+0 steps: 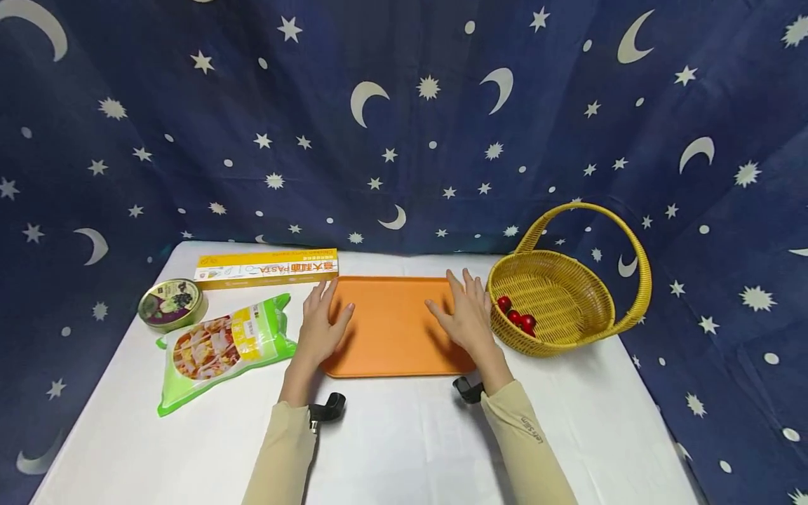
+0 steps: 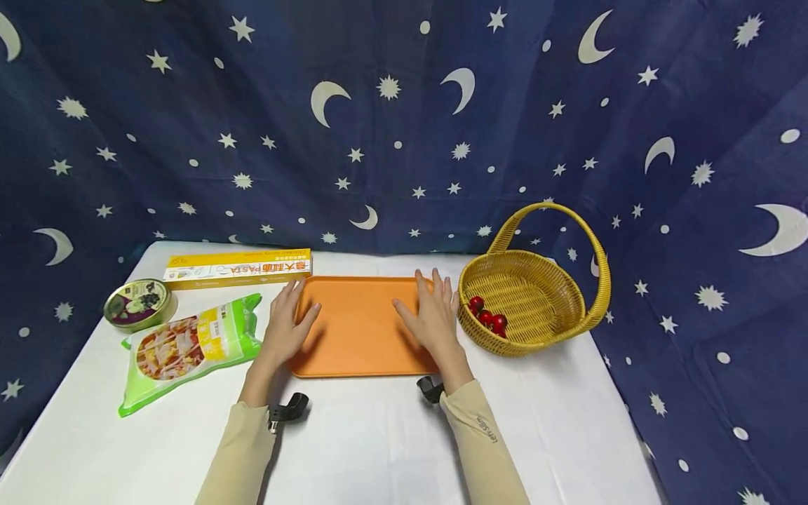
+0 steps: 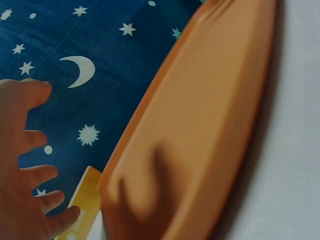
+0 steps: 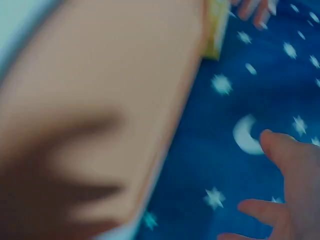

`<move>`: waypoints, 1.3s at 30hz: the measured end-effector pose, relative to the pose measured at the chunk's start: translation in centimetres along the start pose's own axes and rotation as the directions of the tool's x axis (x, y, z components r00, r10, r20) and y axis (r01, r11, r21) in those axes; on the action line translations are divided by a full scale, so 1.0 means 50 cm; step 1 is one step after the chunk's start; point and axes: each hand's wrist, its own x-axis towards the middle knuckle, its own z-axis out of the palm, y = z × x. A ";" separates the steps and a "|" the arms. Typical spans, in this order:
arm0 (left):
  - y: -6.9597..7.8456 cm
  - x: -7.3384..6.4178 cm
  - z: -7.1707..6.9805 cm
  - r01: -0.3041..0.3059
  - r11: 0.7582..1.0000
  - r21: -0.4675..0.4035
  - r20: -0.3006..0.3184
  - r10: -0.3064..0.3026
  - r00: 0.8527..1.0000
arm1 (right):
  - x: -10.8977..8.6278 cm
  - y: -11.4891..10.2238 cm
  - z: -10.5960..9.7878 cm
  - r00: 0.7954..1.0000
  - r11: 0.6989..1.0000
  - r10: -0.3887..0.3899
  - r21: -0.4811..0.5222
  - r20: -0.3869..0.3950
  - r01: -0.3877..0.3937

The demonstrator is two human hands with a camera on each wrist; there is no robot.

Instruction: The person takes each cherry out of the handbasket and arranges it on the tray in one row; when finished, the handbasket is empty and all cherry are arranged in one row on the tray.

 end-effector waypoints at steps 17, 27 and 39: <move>-0.008 0.004 -0.018 0.261 0.965 -0.039 -0.084 -0.263 0.961 | 0.093 0.215 -0.231 0.868 0.991 0.134 -0.044 0.478 -0.129; -0.014 0.000 -0.013 0.261 0.965 0.004 -0.059 -0.260 0.964 | 0.091 0.277 -0.210 0.669 0.916 0.313 -0.028 0.674 -0.401; -0.034 0.006 0.005 0.226 0.974 -0.028 -0.076 -0.228 0.971 | 0.076 0.277 -0.224 0.862 0.943 0.286 0.036 0.419 -0.331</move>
